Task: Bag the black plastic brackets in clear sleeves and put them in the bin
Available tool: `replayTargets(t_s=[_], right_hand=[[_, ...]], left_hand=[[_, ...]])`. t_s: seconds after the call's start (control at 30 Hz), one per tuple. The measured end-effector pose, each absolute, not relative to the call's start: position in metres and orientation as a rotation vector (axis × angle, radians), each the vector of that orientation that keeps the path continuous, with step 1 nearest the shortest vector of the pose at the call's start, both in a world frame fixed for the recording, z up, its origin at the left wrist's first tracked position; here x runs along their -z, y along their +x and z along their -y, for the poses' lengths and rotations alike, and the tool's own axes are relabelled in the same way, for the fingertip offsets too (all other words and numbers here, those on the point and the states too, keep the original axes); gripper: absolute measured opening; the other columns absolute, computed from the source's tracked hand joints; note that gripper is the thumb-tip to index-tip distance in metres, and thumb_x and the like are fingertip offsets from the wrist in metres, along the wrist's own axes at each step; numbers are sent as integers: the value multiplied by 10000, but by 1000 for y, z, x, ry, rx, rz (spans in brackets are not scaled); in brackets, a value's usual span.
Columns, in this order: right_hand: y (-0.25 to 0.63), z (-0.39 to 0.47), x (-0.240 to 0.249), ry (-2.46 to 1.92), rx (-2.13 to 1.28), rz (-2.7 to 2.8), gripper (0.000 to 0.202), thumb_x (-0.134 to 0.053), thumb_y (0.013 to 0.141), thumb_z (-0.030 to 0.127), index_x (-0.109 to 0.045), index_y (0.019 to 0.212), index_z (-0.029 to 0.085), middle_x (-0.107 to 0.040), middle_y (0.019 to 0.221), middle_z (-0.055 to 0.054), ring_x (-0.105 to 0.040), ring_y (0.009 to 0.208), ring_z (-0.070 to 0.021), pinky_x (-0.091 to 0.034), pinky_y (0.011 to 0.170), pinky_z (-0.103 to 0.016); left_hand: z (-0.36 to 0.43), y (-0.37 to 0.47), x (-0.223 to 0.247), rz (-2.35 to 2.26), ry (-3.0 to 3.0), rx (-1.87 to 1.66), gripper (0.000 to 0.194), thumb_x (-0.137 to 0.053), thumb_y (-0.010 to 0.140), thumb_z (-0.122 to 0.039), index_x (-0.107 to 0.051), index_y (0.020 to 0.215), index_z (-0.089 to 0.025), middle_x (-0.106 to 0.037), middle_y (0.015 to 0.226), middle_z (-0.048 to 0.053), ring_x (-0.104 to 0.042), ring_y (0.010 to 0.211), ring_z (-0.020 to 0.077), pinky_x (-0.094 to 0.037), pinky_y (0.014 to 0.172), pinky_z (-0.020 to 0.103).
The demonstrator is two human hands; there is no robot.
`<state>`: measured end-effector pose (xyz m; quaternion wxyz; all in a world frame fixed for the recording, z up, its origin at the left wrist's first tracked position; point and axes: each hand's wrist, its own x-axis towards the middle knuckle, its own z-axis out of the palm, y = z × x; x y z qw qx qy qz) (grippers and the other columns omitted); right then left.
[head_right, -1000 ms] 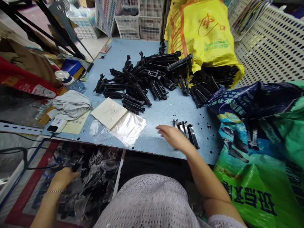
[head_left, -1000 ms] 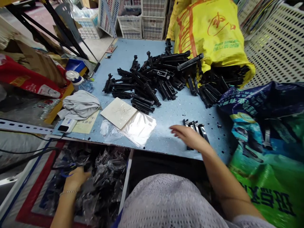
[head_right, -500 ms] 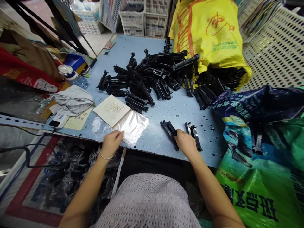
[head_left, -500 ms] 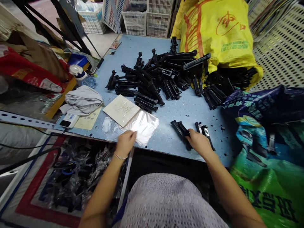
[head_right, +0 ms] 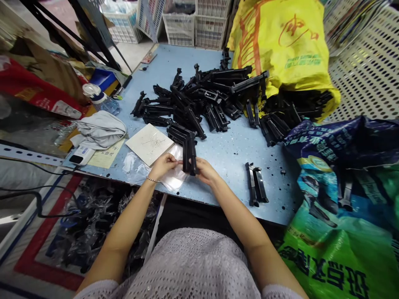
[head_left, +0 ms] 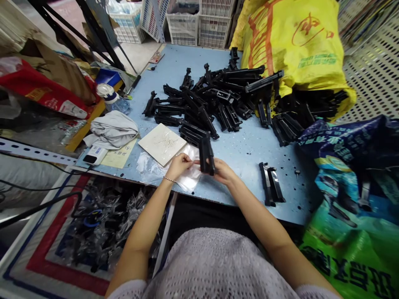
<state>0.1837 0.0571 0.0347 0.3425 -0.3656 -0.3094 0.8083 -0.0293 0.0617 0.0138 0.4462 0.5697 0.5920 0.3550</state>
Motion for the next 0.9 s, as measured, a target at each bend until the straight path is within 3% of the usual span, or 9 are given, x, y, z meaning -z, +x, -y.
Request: replayTargets(t_s=[0.13,0.3,0.47,0.6,0.73,0.83,0.9], right_hand=[[173,-54,-20,-1080,-2023,780,349,-803,671,331,-637,944,190,-727,783,-23,-685,654,-176,-561,628,-305],[178,-49,-23,-979,-2039,800,353,-790,688,345,-664,980,193,-729,829,-34,-692,719,-183,-552,685,-306],[178,-56,-16,-1207,-1931,915,329,-771,633,341,-701,889,146,-652,666,7,-558,538,-112,-459,527,-234],[188,-53,-20,-1269,-1659,981,387,-706,684,340,-718,1039,186,-695,837,-13,-604,673,-140,-476,589,-242],[178,-50,-31,-1103,-1857,1019,442,-716,704,327,-705,1127,200,-709,867,-12,-609,679,-134,-486,631,-253],[166,-56,-29,-1069,-1960,989,410,-756,663,336,-729,1033,162,-683,718,3,-578,591,-119,-460,572,-235],[166,-60,-22,-1087,-1950,927,378,-770,634,326,-737,962,142,-660,655,10,-548,541,-106,-437,536,-226]], left_hand=[[-56,-32,-22,-1514,1434,-941,58,-661,702,-188,-607,722,-186,-661,742,3,-603,707,139,-458,672,252],[-55,-25,-15,-1489,1251,-1027,246,-738,646,-240,-507,721,-194,-600,664,-31,-562,595,117,-432,582,236],[-52,-29,-17,-1423,1233,-1120,239,-726,663,-233,-503,740,-189,-626,716,-23,-617,689,126,-476,655,241],[-51,-40,-23,-1532,1216,-1150,242,-738,666,-247,-517,743,-188,-623,698,-24,-592,634,115,-462,603,229],[-52,-26,-21,-1397,1126,-1103,222,-702,666,-225,-504,760,-193,-602,669,-29,-601,609,127,-484,587,245],[-50,-22,-21,-1473,1285,-1112,176,-656,693,-182,-491,752,-202,-565,660,-41,-586,614,127,-499,623,258],[-47,-28,-23,-1580,1541,-1076,87,-575,741,-126,-527,751,-198,-610,738,-5,-617,729,152,-521,729,297]])
